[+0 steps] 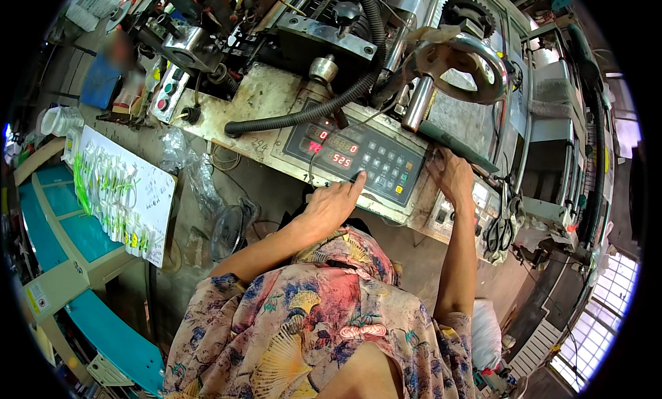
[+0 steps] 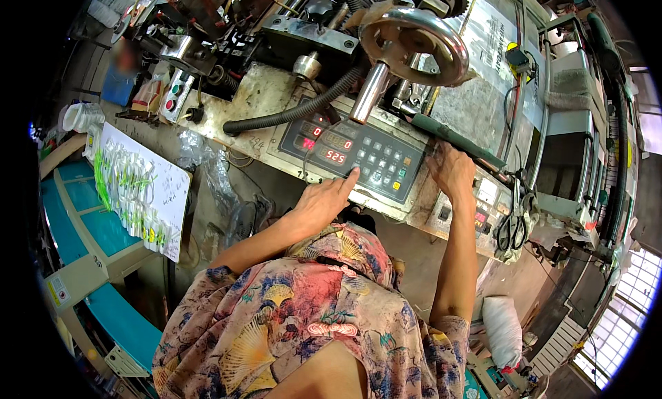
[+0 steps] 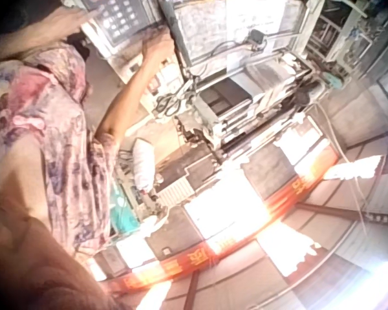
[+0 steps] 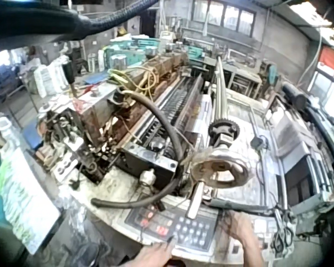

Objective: The person operates a vertical form-fill-seal packaging machine in a factory setting. They load a roll of plastic film into the machine, adjust the film path through rollers, and use the control panel to set parameters. The person also uses a handheld device to measure the film and makes manual adjustments to the machine's mechanical components.

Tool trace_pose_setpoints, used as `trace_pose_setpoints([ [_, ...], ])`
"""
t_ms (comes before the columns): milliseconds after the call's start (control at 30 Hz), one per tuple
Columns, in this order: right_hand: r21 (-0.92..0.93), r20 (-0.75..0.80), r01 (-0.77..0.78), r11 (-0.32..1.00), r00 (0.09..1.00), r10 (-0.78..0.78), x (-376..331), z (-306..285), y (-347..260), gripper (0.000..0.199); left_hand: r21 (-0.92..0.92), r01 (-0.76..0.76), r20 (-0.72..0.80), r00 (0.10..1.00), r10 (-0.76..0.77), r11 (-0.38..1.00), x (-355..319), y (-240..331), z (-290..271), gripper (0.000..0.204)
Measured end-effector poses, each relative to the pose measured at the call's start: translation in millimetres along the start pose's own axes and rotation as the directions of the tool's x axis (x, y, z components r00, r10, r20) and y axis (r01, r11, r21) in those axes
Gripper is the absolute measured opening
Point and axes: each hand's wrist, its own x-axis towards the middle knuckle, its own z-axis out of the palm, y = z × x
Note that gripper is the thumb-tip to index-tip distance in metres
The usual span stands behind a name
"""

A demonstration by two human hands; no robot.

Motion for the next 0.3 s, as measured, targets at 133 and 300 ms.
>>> trace_pose_setpoints([
  [133, 0.022, -0.017, -0.006, 1.000, 1.000, 0.006, 0, -1, -1, 0.050, 0.059, 0.021, 0.022, 1.000, -0.022, 0.998, 7, 1, 4, 0.074],
  [300, 0.008, 0.080, -0.084, 0.996, 0.993, 0.083, 2, -12, -7, 0.053, 0.110, 0.016, 0.066, 0.998, -0.023, 0.994, 11, 1, 6, 0.076],
])
